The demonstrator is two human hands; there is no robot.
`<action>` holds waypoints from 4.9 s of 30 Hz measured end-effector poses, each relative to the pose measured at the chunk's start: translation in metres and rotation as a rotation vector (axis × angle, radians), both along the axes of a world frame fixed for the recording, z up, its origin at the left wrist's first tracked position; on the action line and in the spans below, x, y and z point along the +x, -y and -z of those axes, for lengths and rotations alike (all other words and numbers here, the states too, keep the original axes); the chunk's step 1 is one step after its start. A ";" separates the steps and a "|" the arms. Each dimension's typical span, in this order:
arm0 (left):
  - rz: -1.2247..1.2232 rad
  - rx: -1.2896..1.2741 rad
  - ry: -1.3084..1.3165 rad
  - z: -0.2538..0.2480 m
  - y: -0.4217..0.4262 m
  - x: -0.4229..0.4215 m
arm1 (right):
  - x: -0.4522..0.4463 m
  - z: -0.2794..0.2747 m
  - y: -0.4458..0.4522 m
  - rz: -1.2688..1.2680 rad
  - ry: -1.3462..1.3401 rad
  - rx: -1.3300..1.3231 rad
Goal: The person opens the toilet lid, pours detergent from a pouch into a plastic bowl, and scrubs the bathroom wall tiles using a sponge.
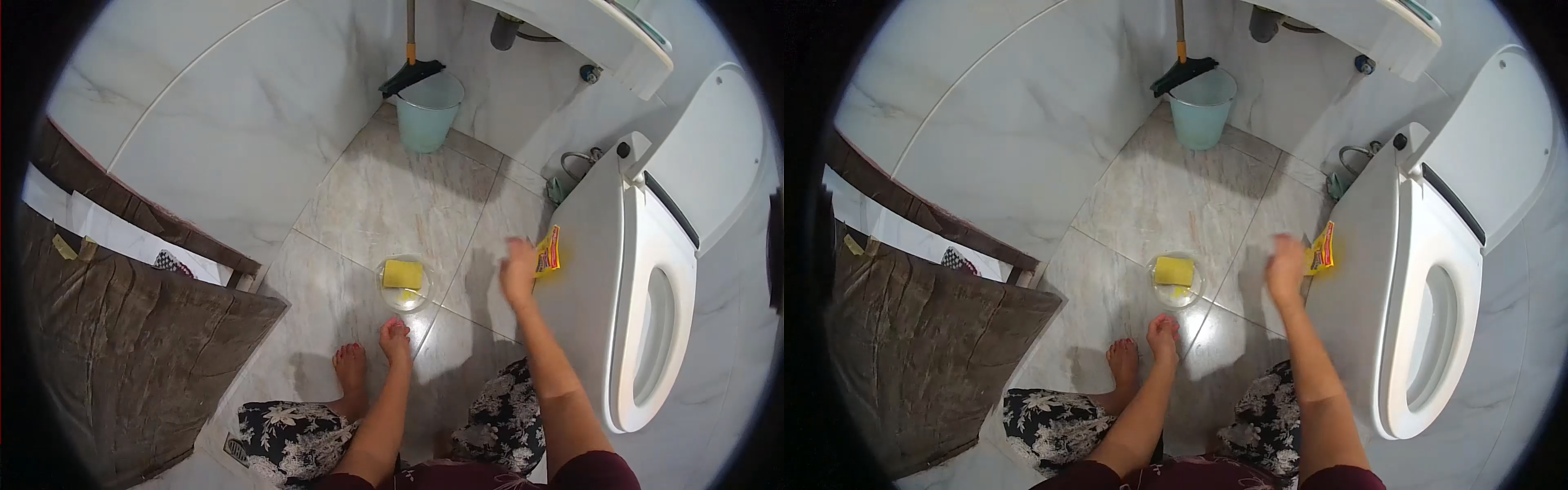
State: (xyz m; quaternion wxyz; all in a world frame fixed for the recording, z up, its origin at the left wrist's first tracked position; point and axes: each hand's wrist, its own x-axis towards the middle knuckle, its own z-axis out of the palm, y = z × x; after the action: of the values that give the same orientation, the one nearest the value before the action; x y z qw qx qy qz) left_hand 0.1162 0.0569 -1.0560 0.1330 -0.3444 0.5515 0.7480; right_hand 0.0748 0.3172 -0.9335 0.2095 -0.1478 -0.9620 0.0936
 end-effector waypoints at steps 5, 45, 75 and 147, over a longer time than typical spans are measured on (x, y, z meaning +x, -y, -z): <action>0.007 -0.009 0.079 -0.004 0.004 -0.003 | 0.000 0.070 0.113 -0.470 0.522 -0.182; 0.327 -0.090 0.170 -0.005 0.007 0.014 | 0.036 0.130 0.154 -0.411 0.771 -0.448; 0.367 0.268 0.317 -0.163 -0.035 -0.035 | -0.002 -0.031 0.092 -0.225 0.734 -0.368; -0.661 0.468 -0.344 -0.791 0.117 -0.151 | -0.317 -0.847 0.294 -1.750 -0.101 -0.706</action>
State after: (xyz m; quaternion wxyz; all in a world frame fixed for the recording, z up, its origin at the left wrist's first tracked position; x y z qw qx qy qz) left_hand -0.0351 -0.0599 -0.2647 -0.1325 -0.3334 0.2415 0.9017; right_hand -0.2421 0.0234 -0.0862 0.0496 0.5760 -0.6372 0.5096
